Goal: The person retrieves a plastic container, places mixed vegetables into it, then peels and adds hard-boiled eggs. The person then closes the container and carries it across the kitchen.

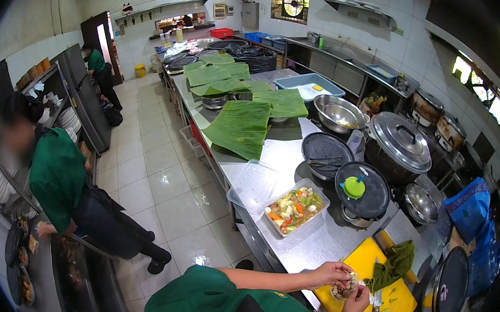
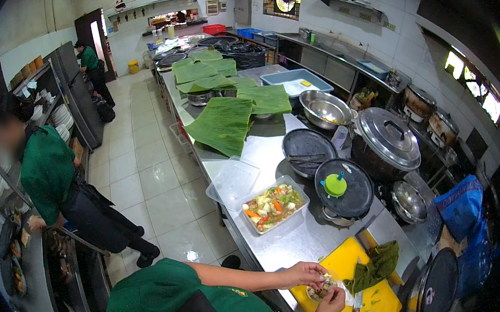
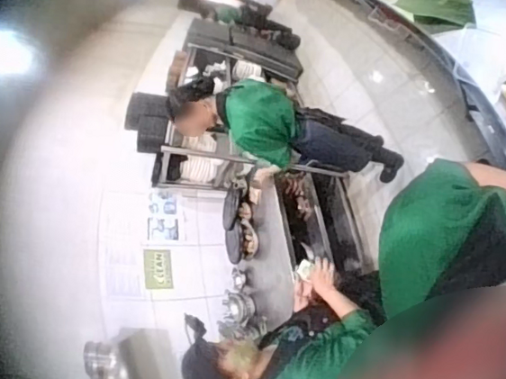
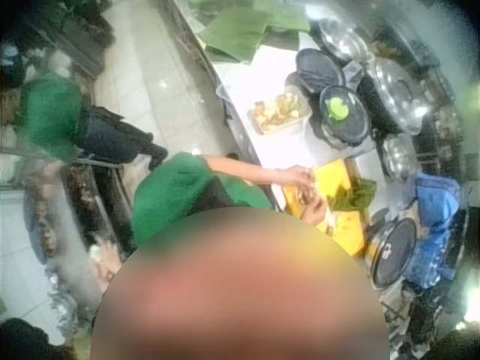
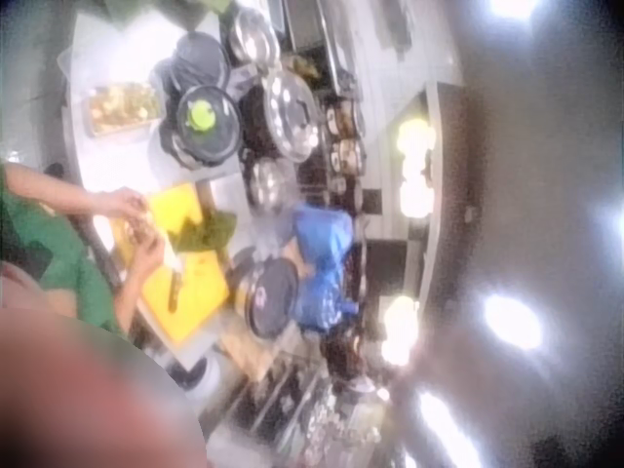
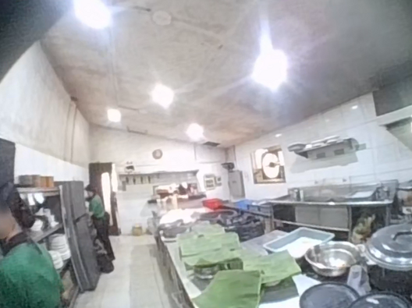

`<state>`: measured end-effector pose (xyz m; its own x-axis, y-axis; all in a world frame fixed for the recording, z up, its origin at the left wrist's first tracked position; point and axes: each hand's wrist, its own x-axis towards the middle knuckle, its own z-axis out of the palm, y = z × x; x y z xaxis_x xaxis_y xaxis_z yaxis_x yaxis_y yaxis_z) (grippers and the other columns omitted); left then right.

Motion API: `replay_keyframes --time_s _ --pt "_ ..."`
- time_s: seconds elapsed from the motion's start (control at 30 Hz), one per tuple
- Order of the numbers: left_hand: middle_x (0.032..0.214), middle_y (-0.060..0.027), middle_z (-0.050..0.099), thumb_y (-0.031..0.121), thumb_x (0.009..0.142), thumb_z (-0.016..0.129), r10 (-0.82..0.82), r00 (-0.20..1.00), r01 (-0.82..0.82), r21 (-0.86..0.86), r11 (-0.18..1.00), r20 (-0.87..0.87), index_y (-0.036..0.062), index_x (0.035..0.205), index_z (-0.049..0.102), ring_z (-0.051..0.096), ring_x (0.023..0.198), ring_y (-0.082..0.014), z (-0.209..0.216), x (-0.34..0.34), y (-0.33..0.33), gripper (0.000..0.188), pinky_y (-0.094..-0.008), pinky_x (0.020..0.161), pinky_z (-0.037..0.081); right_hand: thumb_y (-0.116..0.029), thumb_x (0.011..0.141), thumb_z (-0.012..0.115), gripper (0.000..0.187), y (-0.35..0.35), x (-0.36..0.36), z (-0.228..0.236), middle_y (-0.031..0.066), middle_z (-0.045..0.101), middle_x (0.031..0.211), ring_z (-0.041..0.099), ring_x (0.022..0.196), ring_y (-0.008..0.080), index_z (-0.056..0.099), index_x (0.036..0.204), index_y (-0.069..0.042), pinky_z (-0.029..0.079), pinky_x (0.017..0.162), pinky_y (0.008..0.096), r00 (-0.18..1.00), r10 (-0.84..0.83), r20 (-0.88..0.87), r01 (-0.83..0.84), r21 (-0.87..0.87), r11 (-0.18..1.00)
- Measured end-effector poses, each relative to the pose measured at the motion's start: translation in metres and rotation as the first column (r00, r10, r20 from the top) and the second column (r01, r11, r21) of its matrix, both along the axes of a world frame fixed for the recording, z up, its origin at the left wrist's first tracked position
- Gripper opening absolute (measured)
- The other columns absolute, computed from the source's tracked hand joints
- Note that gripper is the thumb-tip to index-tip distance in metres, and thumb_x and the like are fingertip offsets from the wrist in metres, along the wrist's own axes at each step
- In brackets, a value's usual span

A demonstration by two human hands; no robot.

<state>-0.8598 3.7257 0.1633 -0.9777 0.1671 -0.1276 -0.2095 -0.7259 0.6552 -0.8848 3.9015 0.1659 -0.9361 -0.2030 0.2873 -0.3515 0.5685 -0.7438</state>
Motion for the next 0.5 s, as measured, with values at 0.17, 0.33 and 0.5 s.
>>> replay_keyframes --time_s 0.17,0.33,0.5 --pt "0.09 -0.0053 0.062 0.02 0.093 0.057 -0.039 0.993 0.035 0.037 0.999 0.114 0.0008 0.122 0.052 0.063 0.073 -0.0134 -0.012 -0.005 0.003 0.035 -0.0254 0.069 0.053 -0.015 0.092 0.055 0.02 0.016 -0.002 -0.006 0.0138 0.065 0.083 0.06 0.073 0.0262 0.066 0.097 0.002 0.049 0.069 0.0336 0.994 0.084 -0.074 -0.053 0.358 0.932" --pt "0.088 -0.0016 0.059 0.027 0.096 0.051 -0.166 0.985 0.138 -0.407 0.903 -0.036 0.0108 0.139 0.042 0.058 0.073 -0.008 -0.019 -0.007 0.011 0.046 -0.0226 0.068 0.049 -0.008 0.091 0.056 0.013 -0.001 -0.003 0.009 0.0072 0.062 0.082 0.058 0.069 0.0103 0.059 0.089 0.004 0.049 0.061 0.0231 0.959 0.179 0.221 -0.057 -0.468 0.882" --pt "0.092 -0.0039 0.059 0.023 0.096 0.051 -0.18 0.954 0.014 -0.568 0.823 -0.238 0.0067 0.138 0.041 0.058 0.078 -0.0131 -0.016 -0.003 0.017 0.047 -0.0253 0.07 0.048 -0.01 0.089 0.061 0.018 -0.008 0.01 0.037 0.0093 0.065 0.086 0.058 0.072 0.0146 0.063 0.099 0.005 0.049 0.066 0.0272 0.956 0.179 0.232 -0.06 -0.443 0.894"
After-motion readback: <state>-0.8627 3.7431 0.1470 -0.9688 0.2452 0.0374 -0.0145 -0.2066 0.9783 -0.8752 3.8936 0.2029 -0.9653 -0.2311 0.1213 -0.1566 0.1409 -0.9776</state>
